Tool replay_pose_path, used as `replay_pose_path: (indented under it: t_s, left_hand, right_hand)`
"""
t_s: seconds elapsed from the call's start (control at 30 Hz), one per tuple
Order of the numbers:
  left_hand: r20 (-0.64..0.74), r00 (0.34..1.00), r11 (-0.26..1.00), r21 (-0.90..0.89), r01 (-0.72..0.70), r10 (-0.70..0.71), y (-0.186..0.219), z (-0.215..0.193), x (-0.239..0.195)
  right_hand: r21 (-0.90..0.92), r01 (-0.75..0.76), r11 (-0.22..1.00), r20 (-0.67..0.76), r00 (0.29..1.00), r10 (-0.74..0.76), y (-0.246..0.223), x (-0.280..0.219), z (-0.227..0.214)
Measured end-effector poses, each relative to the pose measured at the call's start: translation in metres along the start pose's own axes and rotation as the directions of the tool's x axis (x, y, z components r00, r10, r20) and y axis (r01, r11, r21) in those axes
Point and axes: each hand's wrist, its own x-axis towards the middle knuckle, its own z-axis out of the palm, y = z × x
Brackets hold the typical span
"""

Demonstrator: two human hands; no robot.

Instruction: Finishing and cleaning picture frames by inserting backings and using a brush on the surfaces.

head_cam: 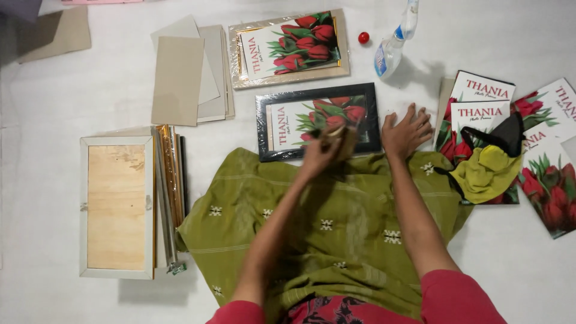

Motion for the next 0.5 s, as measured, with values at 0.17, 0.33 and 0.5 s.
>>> replay_pose_path:
  t_s: [0.17, 0.33, 0.5]
  left_hand:
    - [0.017, 0.998, 0.961, 0.27, 0.059, -0.066, 0.001, -0.085, 0.003]
    - [-0.085, 0.974, 0.764, 0.636, -0.109, 0.21, 0.011, -0.108, 0.03]
    - [0.473, 0.861, 0.654, 0.594, -0.468, 0.187, -0.003, -0.037, 0.034]
  right_hand:
    - [0.011, -0.002, 1.0, 0.026, 1.0, 0.002, 0.001, 0.0, 0.001]
    - [-0.014, 0.024, 1.0, 0.015, 1.0, -0.024, 0.0, 0.002, -0.004]
    - [-0.03, 0.031, 0.999, -0.027, 0.999, -0.032, -0.008, 0.006, -0.017]
